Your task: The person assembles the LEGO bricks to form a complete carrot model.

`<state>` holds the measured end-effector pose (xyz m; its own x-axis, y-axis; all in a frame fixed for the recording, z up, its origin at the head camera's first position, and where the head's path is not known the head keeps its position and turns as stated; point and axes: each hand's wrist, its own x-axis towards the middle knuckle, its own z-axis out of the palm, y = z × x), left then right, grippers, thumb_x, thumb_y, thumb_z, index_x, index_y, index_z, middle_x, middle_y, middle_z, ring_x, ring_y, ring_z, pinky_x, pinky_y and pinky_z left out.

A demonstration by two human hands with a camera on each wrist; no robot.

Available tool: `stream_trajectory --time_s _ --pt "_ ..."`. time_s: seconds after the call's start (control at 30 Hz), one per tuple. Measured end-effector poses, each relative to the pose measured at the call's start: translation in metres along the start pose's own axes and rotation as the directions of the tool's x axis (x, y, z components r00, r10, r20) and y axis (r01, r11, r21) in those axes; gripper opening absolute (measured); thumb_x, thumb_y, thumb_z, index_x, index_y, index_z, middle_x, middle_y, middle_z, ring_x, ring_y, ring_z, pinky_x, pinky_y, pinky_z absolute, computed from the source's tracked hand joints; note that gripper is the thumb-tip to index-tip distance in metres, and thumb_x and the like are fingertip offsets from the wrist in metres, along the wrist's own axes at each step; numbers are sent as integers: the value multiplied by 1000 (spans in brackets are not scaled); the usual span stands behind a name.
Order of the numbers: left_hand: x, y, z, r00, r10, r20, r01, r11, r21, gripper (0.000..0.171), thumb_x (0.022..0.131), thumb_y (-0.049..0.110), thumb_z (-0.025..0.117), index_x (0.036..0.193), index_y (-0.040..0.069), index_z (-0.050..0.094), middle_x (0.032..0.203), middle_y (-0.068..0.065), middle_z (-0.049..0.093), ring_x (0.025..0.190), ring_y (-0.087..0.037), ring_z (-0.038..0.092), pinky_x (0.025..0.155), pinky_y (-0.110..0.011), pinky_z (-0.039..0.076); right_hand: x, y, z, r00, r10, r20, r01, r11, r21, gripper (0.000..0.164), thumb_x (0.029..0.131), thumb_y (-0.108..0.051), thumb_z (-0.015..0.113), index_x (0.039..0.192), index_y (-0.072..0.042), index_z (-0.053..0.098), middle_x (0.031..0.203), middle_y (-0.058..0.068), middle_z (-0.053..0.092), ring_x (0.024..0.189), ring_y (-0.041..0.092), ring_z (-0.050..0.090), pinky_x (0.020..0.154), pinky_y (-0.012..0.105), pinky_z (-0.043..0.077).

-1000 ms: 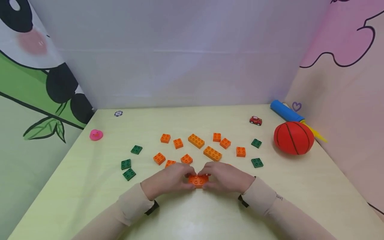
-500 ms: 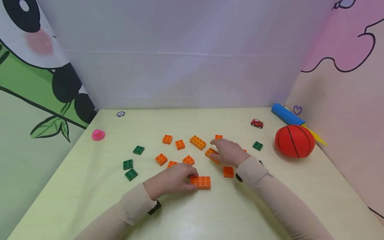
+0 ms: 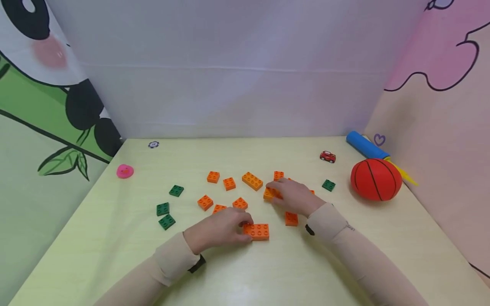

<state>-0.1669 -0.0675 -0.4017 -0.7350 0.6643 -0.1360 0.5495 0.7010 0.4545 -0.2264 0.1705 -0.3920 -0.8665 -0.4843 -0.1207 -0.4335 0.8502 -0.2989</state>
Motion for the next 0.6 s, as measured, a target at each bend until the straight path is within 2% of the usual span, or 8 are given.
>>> stream_trajectory --time_s 0.07,0.17,0.27,0.43,0.6 --pt "0 -1 0 1000 5 1 -5 1000 3 25 90 26 73 111 13 70 88 8 58 75 -8 52 68 -20 46 -9 1 -1 998 -48 -32 48 999 4 48 96 -26 68 142 -19 57 136 11 57 120 31 55 99 49 49" --pt "2 -2 1 1000 10 2 -10 1000 8 25 90 27 73 111 13 71 88 9 58 75 -7 52 68 -20 47 -25 0 -2 987 -140 -76 143 989 32 46 96 -23 68 141 -21 58 124 4 59 103 20 57 86 36 54" --pt "2 -3 1 1000 10 4 -10 1000 7 26 90 27 73 112 13 71 88 9 58 74 -7 52 68 -20 47 -40 -3 0 970 -222 -101 229 971 67 45 96 -23 68 140 -23 60 117 -4 57 93 11 53 76 26 51" --pt "2 -2 1 1000 8 2 -8 1000 5 27 91 28 73 112 12 71 87 8 59 73 -8 52 66 -20 46 -57 -10 9 950 -293 -105 302 949 91 44 96 -25 67 139 -24 60 119 -7 57 98 7 53 82 27 52" --pt "1 0 0 1000 -4 -1 4 1000 4 27 90 28 74 112 13 71 88 8 60 73 -8 52 66 -20 46 -64 -15 16 948 -307 -87 316 942 111 43 97 -26 66 140 -25 59 120 -9 57 102 7 54 87 30 52"
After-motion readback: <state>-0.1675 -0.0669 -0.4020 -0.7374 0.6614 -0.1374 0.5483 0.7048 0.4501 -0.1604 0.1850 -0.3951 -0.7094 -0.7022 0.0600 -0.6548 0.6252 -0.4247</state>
